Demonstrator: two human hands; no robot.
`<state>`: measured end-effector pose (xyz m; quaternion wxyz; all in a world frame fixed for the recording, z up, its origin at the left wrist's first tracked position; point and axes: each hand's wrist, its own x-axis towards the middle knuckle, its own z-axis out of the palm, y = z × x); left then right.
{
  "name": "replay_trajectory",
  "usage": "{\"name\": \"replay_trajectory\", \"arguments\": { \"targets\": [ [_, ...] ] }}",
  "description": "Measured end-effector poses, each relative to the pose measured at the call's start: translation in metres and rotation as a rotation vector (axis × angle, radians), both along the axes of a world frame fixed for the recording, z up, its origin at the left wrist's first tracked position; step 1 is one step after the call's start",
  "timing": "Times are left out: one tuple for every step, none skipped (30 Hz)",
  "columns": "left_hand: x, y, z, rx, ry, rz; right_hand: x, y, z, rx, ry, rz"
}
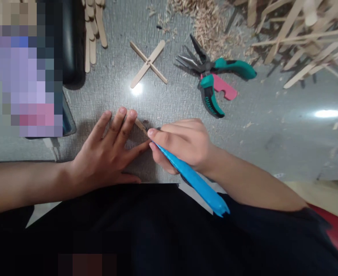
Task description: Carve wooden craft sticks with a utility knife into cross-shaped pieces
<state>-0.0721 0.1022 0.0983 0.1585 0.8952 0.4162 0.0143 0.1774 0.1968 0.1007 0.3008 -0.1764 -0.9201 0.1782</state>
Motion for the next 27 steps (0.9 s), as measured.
{"name": "replay_trajectory", "arguments": {
  "targets": [
    [0.000, 0.000, 0.000, 0.011, 0.002, -0.002, -0.001, 0.000, 0.002, 0.006, -0.021, 0.005],
    [0.001, 0.000, 0.000, 0.024, 0.007, -0.007, -0.003, -0.001, 0.003, 0.013, -0.042, 0.012],
    [0.001, 0.000, 0.000, 0.039, 0.013, -0.011, -0.005, -0.001, 0.005, 0.018, -0.064, 0.016],
    [0.002, 0.000, 0.001, 0.054, 0.018, -0.015, -0.006, -0.001, 0.006, 0.025, -0.076, 0.016],
    [0.002, 0.000, 0.001, 0.065, 0.023, -0.018, -0.008, 0.000, 0.007, 0.024, -0.083, 0.013],
    [0.003, 0.000, 0.001, 0.070, 0.025, -0.018, -0.009, 0.000, 0.007, 0.013, -0.084, 0.014],
    [0.003, 0.000, 0.001, 0.071, 0.023, -0.016, -0.010, 0.001, 0.007, -0.008, -0.077, 0.018],
    [0.004, 0.001, 0.001, 0.067, 0.019, -0.014, -0.011, 0.002, 0.007, -0.032, -0.065, 0.026],
    [0.004, 0.001, 0.001, 0.061, 0.018, -0.012, -0.011, 0.003, 0.006, -0.053, -0.056, 0.034],
    [0.004, 0.001, 0.000, 0.058, 0.017, -0.013, -0.011, 0.004, 0.004, -0.066, -0.033, 0.046],
    [0.004, 0.001, 0.000, 0.058, 0.015, -0.014, -0.011, 0.005, 0.002, -0.080, -0.005, 0.047],
    [0.004, 0.001, 0.000, 0.058, 0.013, -0.014, -0.011, 0.005, -0.001, -0.091, 0.029, 0.040],
    [0.003, 0.001, -0.001, 0.055, 0.012, -0.014, -0.011, 0.005, -0.004, -0.099, 0.059, 0.028],
    [0.003, 0.001, -0.001, 0.050, 0.011, -0.012, -0.010, 0.004, -0.007, -0.107, 0.086, 0.017],
    [0.002, 0.001, -0.001, 0.043, 0.009, -0.009, -0.010, 0.003, -0.010, -0.111, 0.110, 0.008],
    [0.002, 0.000, -0.001, 0.034, 0.009, -0.009, -0.009, 0.002, -0.013, -0.105, 0.123, 0.000],
    [0.001, 0.000, 0.000, 0.024, 0.012, -0.010, -0.008, 0.001, -0.016, -0.090, 0.130, -0.003],
    [0.000, 0.001, 0.000, 0.018, 0.014, -0.013, -0.008, 0.001, -0.018, -0.071, 0.140, -0.004],
    [0.000, 0.001, 0.000, 0.015, 0.013, -0.016, -0.007, 0.000, -0.020, -0.058, 0.148, -0.013],
    [0.000, 0.001, 0.000, 0.014, 0.008, -0.018, -0.006, -0.001, -0.021, -0.045, 0.157, -0.025],
    [-0.001, 0.002, 0.000, 0.013, 0.003, -0.019, -0.006, -0.001, -0.021, -0.036, 0.157, -0.038],
    [-0.001, 0.003, 0.000, 0.014, -0.004, -0.019, -0.005, -0.001, -0.021, -0.029, 0.150, -0.052],
    [-0.002, 0.003, -0.001, 0.014, -0.010, -0.020, -0.005, -0.001, -0.021, -0.018, 0.144, -0.063],
    [-0.002, 0.004, -0.001, 0.016, -0.016, -0.023, -0.004, -0.001, -0.021, -0.007, 0.138, -0.071],
    [-0.002, 0.005, -0.002, 0.019, -0.022, -0.028, -0.003, -0.002, -0.020, 0.001, 0.134, -0.073],
    [-0.003, 0.006, -0.002, 0.020, -0.027, -0.034, -0.003, -0.002, -0.019, 0.010, 0.135, -0.068],
    [-0.003, 0.006, -0.002, 0.022, -0.032, -0.039, -0.002, -0.002, -0.019, 0.018, 0.131, -0.065]
  ]
}}
